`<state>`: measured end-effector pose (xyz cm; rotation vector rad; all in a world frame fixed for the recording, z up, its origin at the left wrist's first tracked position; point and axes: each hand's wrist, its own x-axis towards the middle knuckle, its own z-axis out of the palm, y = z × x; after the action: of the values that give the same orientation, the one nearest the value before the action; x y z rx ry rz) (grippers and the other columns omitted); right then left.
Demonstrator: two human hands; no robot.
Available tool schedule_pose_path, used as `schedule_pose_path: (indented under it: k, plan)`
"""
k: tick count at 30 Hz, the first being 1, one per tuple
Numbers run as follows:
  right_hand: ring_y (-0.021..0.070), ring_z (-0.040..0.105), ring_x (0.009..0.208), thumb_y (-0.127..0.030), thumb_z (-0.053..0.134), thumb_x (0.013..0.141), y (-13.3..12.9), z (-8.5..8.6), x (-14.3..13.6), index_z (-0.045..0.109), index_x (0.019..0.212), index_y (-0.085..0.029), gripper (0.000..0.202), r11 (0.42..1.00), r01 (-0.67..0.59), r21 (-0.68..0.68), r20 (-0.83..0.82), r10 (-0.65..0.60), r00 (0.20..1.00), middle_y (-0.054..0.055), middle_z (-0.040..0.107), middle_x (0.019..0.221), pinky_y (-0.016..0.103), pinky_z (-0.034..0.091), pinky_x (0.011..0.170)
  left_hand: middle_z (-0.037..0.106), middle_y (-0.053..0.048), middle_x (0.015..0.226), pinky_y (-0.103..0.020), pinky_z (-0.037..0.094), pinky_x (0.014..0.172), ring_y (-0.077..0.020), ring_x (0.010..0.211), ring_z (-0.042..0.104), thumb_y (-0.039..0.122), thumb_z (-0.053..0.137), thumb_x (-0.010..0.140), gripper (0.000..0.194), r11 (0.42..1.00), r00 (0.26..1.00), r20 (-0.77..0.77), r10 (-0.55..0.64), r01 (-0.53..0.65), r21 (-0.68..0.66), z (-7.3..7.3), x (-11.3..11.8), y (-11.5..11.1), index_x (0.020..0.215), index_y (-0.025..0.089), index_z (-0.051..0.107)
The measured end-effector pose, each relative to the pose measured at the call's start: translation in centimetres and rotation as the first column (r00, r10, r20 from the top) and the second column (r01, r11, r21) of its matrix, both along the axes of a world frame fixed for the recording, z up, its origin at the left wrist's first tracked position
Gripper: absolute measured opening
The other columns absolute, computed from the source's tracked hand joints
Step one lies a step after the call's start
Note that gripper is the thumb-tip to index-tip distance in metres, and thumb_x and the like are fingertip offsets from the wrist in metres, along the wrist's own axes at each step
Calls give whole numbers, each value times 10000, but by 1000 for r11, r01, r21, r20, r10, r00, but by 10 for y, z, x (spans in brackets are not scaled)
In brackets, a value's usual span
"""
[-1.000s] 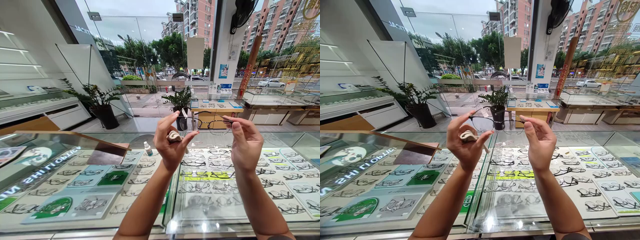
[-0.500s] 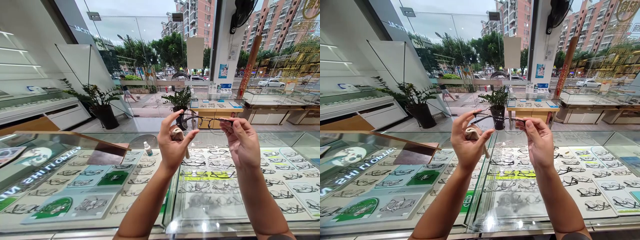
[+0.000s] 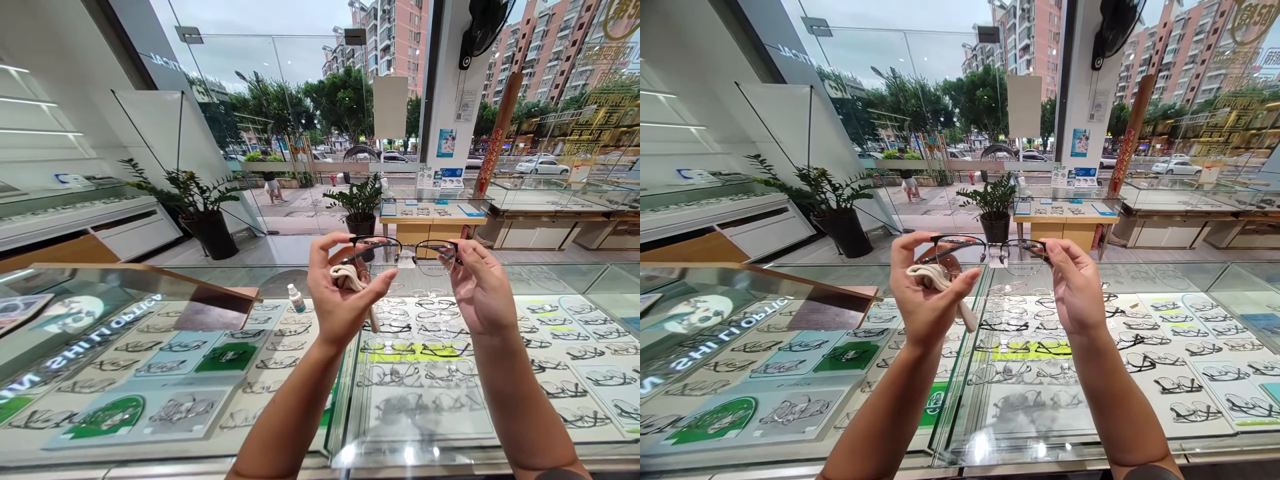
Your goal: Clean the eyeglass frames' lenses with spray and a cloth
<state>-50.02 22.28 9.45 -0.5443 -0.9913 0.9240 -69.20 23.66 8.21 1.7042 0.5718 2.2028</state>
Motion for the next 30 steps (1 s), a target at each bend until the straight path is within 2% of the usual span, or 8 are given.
schedule_pose_path:
  k: [5,9,13,19,25,28,30]
  plan:
    - [142,716,872,-498,946,704,2,0,3,779,843,-257,325,990,-115,-75,-17,114,993,-15,771,919,314,622,882,670,9,892,-191,482,549,-203,947,768,371,955,739,599,999,999,20,-42,43,-10,-2,2,-3,1150,265,532]
    - [149,720,880,-485,922,733,1,0,4,767,865,-250,311,977,-179,-116,-16,179,984,-11,768,923,326,621,885,688,5,912,-204,478,544,-184,869,768,376,949,741,601,999,999,35,-27,28,-40,-2,3,-4,1151,264,524]
    - [148,716,869,-457,899,767,-4,3,3,753,842,-248,266,973,-202,-113,-3,203,979,-13,755,898,329,622,896,756,-31,994,-200,462,510,-117,686,706,396,919,778,558,993,996,60,-65,71,-90,-1,3,-3,1145,256,523]
    - [148,706,862,-473,900,770,-10,6,0,762,850,-251,274,976,-194,-97,10,196,980,-11,744,891,333,624,911,779,-45,1017,-195,449,516,-95,643,667,390,936,758,562,979,980,107,-169,180,-99,3,2,0,1121,251,531]
    - [147,694,855,-482,888,781,-12,7,1,766,859,-255,269,982,-175,-72,38,178,983,-7,726,878,332,621,933,786,-39,1044,-187,392,470,-43,537,517,389,980,693,604,955,957,154,-247,267,-128,4,3,1,1086,258,541]
    - [155,692,872,-472,820,830,-11,7,2,767,863,-259,222,986,-167,-25,53,169,984,-4,716,885,346,616,951,782,-25,1013,-177,375,458,-33,512,477,378,994,667,624,916,922,221,-317,358,-182,5,4,1,1094,266,553]
    - [162,690,902,-435,762,857,-12,6,2,780,878,-270,168,983,-177,38,109,172,979,-1,721,926,356,605,968,773,-11,981,-167,350,437,-14,470,423,419,984,666,622,841,865,297,-405,480,-249,6,3,0,1104,261,572]
